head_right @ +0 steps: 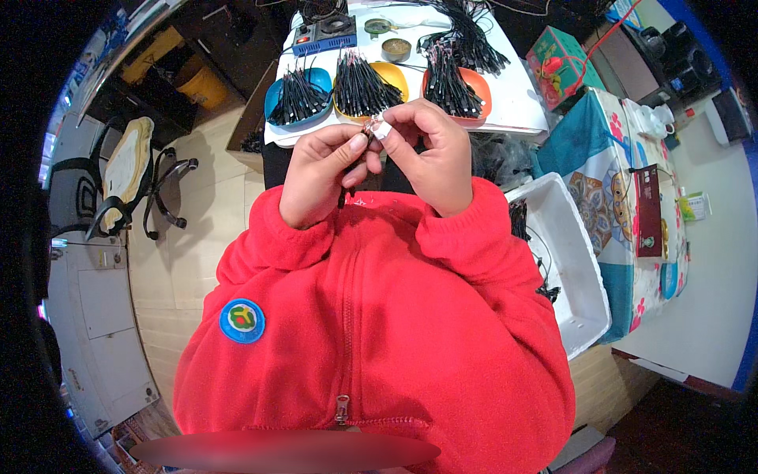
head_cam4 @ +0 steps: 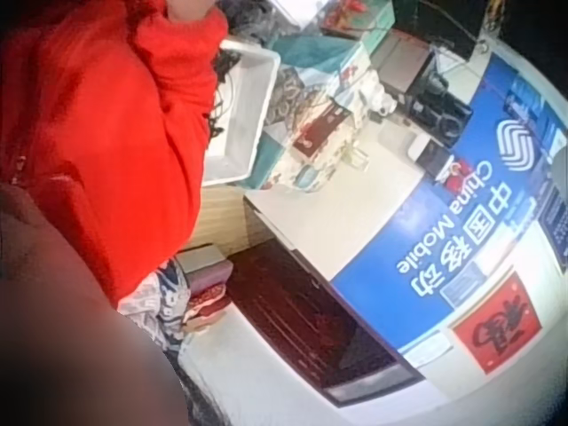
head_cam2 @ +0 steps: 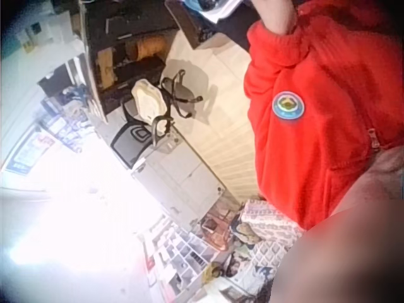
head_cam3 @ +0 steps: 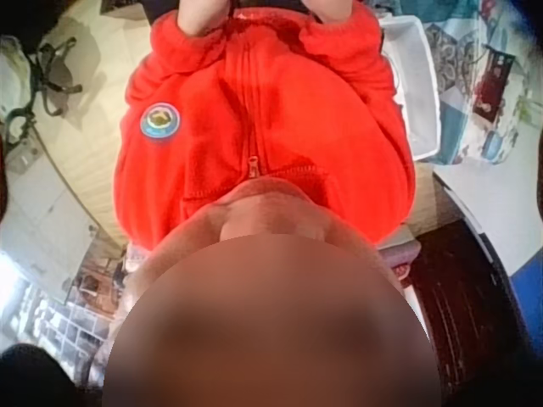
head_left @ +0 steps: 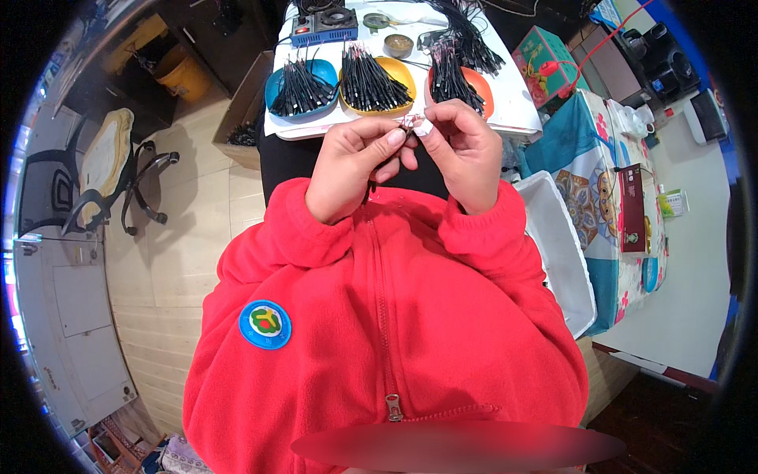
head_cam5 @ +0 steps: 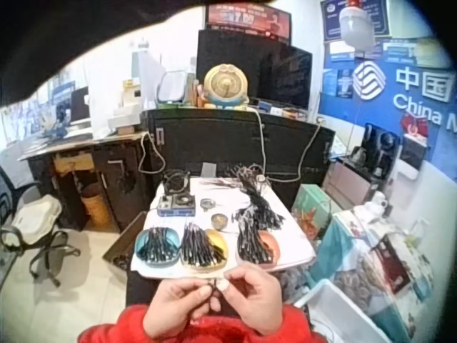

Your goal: The person repeatedly picks up black wires and small white connectors, joins them by hand, and places the assembled units into a white tray. The process is repeated continuously with items organized in colored bowls on the table.

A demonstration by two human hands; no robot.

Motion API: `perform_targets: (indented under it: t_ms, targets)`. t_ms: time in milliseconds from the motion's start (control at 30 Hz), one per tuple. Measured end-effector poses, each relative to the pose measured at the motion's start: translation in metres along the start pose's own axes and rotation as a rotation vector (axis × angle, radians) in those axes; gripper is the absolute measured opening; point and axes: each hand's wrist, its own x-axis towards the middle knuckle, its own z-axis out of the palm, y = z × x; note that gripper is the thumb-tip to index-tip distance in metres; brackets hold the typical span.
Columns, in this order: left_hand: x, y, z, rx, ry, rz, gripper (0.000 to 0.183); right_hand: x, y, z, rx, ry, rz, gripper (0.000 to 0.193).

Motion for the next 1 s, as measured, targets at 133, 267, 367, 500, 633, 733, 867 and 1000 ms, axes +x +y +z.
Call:
perform_targets:
  t_ms: [133,267,367,500,633,733,867,1000]
  targets:
    - [0.0,0.0,-0.001,0.001,0.031,0.041,0.019,-0.001,-0.001,0.003,0.154,0.065,0.073,0.014]
    - [-0.002,-0.005,0.004,0.123,0.127,0.133,0.016,-0.003,-0.007,0.007,-0.103,0.129,0.011,0.013]
    - [-0.004,-0.009,0.009,0.269,0.193,0.23,0.017,-0.004,-0.012,0.009,-0.257,0.159,-0.065,0.012]
    - [-0.004,-0.007,0.008,0.236,0.171,0.21,0.017,-0.003,-0.011,0.014,-0.162,0.177,-0.055,0.011]
    - [-0.006,-0.008,0.007,0.147,0.159,0.196,0.018,-0.006,-0.004,0.013,0.233,0.142,0.167,0.013]
    - [-0.006,-0.009,0.006,0.032,0.127,0.165,0.017,-0.009,0.003,0.015,0.396,0.147,0.202,0.017]
    - [-0.007,-0.008,0.005,-0.062,0.058,0.111,0.018,-0.011,0.01,0.018,0.587,0.137,0.233,0.016]
    - [-0.007,-0.009,0.005,-0.143,0.066,0.051,0.018,-0.012,0.012,0.02,0.696,0.086,0.255,0.017]
